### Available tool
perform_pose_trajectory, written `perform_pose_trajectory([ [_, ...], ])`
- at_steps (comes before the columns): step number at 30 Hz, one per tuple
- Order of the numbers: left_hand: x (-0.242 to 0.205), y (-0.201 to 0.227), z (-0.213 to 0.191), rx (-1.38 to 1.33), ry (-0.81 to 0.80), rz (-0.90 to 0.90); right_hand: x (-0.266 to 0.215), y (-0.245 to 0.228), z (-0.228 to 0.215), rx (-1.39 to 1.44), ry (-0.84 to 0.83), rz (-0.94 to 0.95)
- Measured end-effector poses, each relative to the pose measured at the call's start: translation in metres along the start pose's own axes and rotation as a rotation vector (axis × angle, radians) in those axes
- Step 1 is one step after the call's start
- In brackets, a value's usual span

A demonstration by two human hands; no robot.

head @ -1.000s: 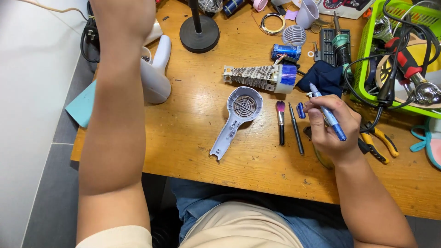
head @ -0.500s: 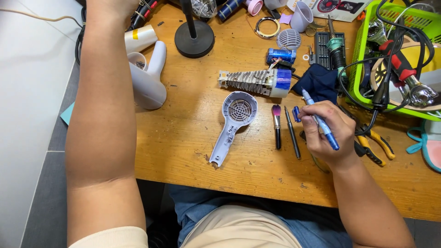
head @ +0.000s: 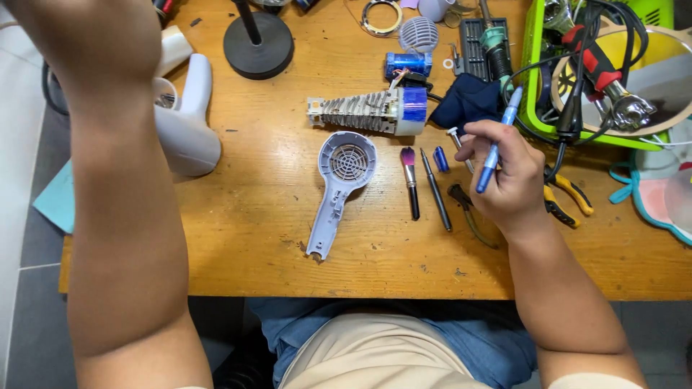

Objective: Cleaning a hair dryer handle with a cloth and marking a rectangular area on it using a marker.

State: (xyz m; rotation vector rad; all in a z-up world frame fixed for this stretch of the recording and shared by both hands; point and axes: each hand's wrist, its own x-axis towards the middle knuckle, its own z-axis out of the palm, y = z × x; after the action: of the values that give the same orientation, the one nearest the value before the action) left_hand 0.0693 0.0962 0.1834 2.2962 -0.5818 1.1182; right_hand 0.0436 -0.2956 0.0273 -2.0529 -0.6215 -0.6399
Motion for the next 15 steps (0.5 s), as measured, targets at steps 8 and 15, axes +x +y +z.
perform_pose_trajectory([
  [8, -0.076, 0.037, 0.064, -0.43, -0.273, -0.239, -0.001, 0.014, 0.004, -0.393, -0.464, 0.204],
  [15, -0.108, 0.073, 0.088, -0.749, -0.429, -0.407, -0.008, 0.004, 0.02, -0.647, -0.594, 0.364],
])
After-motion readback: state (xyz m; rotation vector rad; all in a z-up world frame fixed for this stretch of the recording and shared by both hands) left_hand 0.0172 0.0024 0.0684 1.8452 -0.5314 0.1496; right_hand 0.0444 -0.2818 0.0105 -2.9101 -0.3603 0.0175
